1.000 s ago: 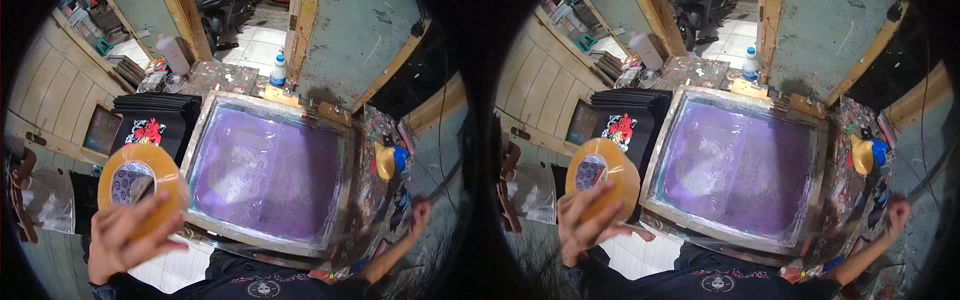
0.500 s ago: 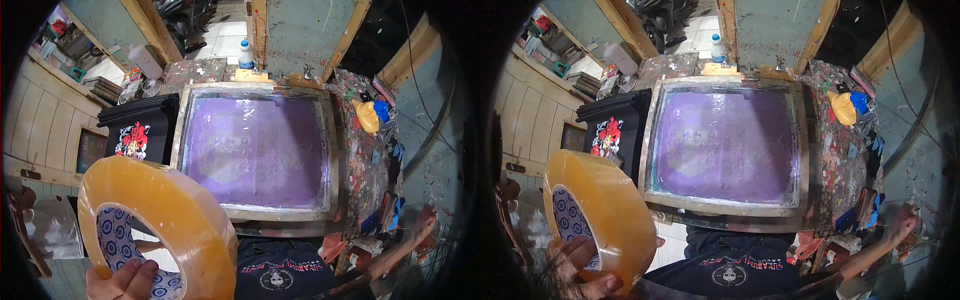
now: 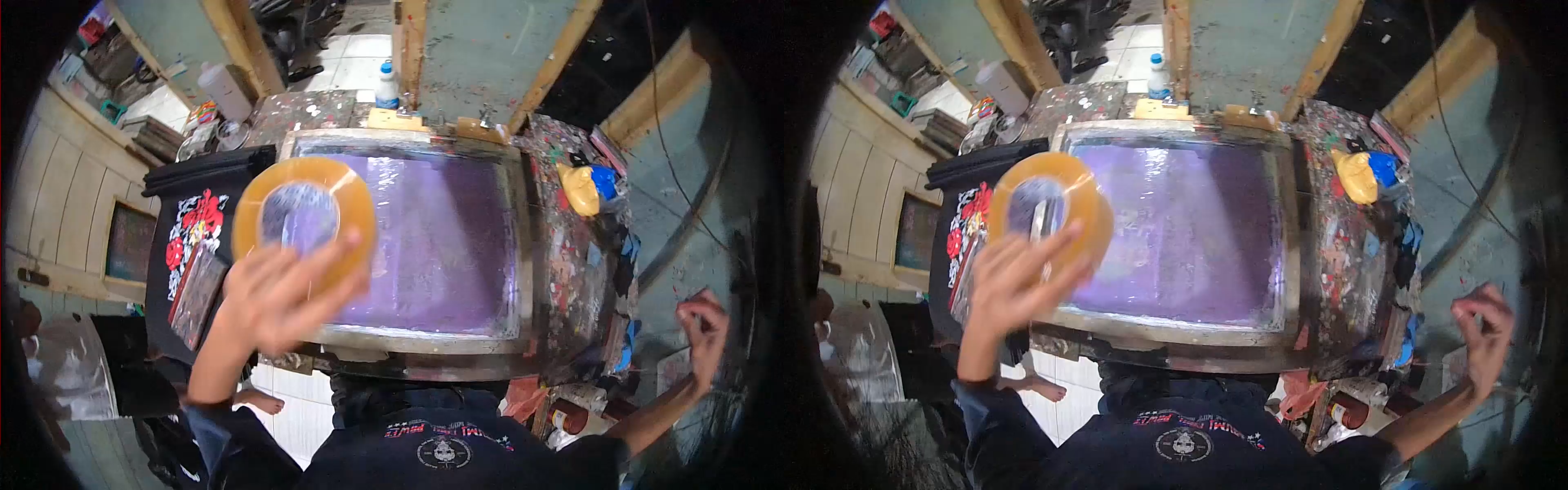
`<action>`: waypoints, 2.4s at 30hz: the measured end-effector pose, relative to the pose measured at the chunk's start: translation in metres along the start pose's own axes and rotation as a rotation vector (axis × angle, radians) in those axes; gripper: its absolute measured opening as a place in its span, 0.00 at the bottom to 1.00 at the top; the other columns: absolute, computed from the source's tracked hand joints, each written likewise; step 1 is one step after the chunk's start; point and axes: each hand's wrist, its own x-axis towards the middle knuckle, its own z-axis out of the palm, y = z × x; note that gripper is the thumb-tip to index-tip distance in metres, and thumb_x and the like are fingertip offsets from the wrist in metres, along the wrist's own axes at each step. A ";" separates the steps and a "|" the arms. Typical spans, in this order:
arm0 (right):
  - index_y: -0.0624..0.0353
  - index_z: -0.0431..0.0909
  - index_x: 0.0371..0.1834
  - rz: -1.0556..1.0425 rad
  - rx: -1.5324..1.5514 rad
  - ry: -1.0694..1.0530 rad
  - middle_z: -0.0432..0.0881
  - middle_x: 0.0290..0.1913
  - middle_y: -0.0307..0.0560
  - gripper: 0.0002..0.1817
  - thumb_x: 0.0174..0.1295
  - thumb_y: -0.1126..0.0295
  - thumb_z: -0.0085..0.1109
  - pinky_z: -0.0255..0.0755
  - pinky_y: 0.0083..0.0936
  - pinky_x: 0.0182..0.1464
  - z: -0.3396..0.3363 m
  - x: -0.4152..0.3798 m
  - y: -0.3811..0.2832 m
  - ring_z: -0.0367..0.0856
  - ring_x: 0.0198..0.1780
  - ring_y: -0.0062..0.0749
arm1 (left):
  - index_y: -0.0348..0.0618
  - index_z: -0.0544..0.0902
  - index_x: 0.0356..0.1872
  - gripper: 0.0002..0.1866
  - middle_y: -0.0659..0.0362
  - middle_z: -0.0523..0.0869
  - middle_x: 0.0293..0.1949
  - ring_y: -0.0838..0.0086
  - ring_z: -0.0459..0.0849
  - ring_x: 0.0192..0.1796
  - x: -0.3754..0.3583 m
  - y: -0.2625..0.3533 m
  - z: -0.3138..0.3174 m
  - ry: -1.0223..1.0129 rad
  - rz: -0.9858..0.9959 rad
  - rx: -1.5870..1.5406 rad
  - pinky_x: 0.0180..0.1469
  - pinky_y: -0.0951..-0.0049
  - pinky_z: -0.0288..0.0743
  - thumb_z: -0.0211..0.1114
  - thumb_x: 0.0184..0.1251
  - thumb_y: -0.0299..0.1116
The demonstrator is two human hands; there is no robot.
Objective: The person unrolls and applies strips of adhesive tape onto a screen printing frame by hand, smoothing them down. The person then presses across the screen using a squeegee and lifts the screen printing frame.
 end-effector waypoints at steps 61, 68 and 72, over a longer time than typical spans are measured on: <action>0.55 0.90 0.36 -0.811 -0.177 0.004 0.84 0.41 0.50 0.14 0.41 0.71 0.73 0.70 0.32 0.38 0.039 0.123 -0.208 0.82 0.41 0.38 | 0.33 0.73 0.67 0.32 0.45 0.86 0.61 0.61 0.86 0.64 0.162 0.113 0.099 -0.007 -0.276 -1.645 0.69 0.62 0.76 0.76 0.64 0.31; 0.59 0.87 0.33 -0.423 -0.209 0.281 0.79 0.42 0.48 0.09 0.45 0.76 0.69 0.69 0.32 0.47 0.023 0.088 -0.196 0.77 0.46 0.35 | 0.33 0.81 0.61 0.16 0.51 0.91 0.54 0.68 0.88 0.61 0.109 0.126 0.196 -0.479 -0.114 -1.836 0.68 0.65 0.77 0.63 0.74 0.21; 0.64 0.87 0.38 -0.216 -0.112 0.329 0.80 0.43 0.48 0.07 0.56 0.81 0.68 0.69 0.27 0.51 0.017 0.063 -0.158 0.77 0.46 0.33 | 0.34 0.83 0.58 0.13 0.51 0.91 0.53 0.69 0.90 0.56 0.089 0.096 0.216 -0.732 -0.215 -1.857 0.62 0.67 0.82 0.64 0.76 0.23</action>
